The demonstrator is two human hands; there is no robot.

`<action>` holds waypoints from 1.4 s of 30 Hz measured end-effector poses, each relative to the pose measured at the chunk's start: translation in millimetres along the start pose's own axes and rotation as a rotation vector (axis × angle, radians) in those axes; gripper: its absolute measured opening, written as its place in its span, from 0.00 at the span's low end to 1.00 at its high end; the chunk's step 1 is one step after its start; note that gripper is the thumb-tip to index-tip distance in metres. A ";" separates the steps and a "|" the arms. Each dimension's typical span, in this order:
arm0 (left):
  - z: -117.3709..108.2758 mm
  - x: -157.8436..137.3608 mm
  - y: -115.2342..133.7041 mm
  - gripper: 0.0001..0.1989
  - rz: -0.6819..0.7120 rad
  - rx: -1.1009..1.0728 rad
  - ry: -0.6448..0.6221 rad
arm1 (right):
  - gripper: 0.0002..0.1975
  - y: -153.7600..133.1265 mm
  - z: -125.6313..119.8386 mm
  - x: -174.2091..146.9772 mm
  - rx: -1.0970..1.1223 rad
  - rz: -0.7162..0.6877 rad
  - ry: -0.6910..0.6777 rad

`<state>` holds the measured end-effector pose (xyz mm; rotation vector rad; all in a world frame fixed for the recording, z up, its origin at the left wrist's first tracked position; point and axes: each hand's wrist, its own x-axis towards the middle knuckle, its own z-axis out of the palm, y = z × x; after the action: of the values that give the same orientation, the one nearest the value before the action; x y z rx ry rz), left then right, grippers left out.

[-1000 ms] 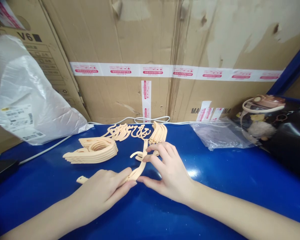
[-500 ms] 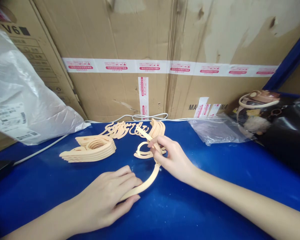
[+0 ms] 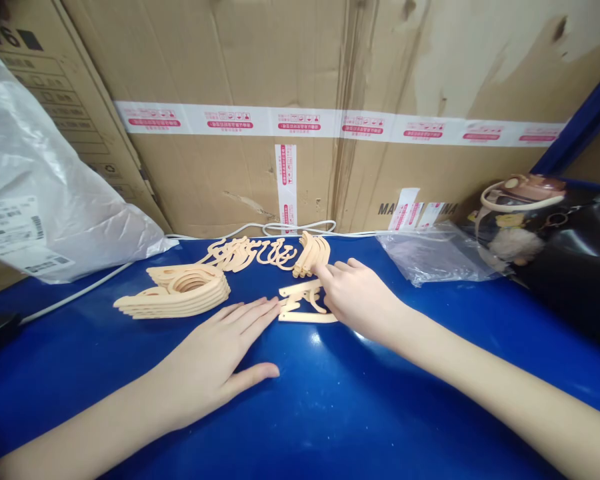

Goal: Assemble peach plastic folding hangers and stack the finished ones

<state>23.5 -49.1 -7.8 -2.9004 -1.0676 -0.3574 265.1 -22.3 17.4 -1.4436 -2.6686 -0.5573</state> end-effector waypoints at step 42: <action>-23.0 -7.0 0.0 0.14 -0.358 -0.450 0.112 | 0.17 -39.9 -0.6 -15.3 0.290 -0.355 0.171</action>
<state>13.6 -56.0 13.1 -2.9833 -1.6790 -0.8648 241.0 -54.6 3.2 -0.8175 -2.7356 -0.2764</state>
